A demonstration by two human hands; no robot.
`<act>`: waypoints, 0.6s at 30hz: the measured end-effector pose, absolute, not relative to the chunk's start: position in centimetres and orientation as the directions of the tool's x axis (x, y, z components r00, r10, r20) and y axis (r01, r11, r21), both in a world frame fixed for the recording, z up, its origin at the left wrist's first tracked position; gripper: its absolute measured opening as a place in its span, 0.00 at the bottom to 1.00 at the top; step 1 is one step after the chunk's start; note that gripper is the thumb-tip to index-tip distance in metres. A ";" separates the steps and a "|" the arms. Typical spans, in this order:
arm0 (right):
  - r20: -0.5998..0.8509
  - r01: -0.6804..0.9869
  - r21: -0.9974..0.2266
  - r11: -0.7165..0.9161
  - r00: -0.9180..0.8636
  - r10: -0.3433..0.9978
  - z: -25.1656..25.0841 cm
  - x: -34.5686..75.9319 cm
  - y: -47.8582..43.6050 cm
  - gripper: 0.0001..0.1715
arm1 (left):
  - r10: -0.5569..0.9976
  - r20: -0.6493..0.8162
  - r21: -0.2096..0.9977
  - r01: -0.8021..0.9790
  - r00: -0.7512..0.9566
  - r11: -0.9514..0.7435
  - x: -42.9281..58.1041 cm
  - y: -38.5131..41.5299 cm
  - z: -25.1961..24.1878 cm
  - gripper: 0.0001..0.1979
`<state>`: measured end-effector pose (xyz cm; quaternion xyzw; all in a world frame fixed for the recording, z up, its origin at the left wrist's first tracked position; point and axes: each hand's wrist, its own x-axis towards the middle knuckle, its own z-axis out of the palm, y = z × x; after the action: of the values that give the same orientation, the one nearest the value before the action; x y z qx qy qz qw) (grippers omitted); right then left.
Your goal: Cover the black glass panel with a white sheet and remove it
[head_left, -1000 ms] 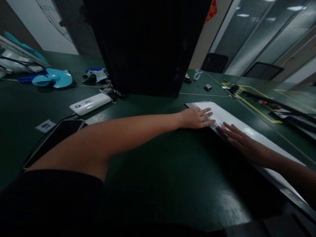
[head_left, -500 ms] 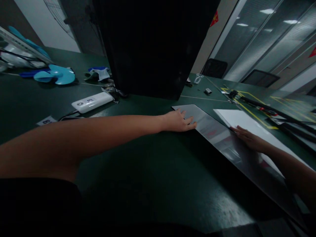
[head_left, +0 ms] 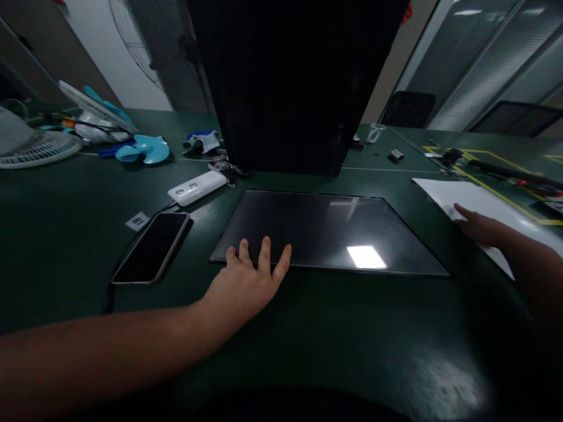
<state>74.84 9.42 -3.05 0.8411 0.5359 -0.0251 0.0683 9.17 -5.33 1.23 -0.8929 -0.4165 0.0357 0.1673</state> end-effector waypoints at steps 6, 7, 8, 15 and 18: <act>-0.202 0.858 0.091 -0.506 0.513 0.834 -2.4 71.5 11.1 0.58 | 0.790 0.013 -0.306 0.755 0.613 -0.580 7.1 -5.1 0.6 0.35; -0.187 0.853 0.093 -0.513 0.521 0.833 -2.4 70.9 10.9 0.60 | 0.780 0.021 -0.288 0.751 0.625 -0.594 6.6 -4.8 0.6 0.35; -0.167 0.848 0.091 -0.522 0.530 0.831 -2.3 70.2 10.7 0.60 | 0.765 0.035 -0.268 0.744 0.643 -0.612 6.0 -4.6 0.5 0.34; 0.020 0.782 -0.021 -0.623 0.623 0.782 -2.1 65.6 8.9 0.46 | 0.757 0.125 -0.074 0.767 0.642 -0.638 2.9 -2.0 -0.3 0.24; 0.106 0.793 -0.009 -0.609 0.607 0.788 -2.2 64.3 8.4 0.46 | 0.819 0.067 0.043 0.819 0.570 -0.573 2.5 -1.2 -0.4 0.32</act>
<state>64.30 8.44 -2.15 0.8959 0.4411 0.0458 -0.0276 2.52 -1.19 -0.35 -0.8859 -0.4622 -0.0395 -0.0038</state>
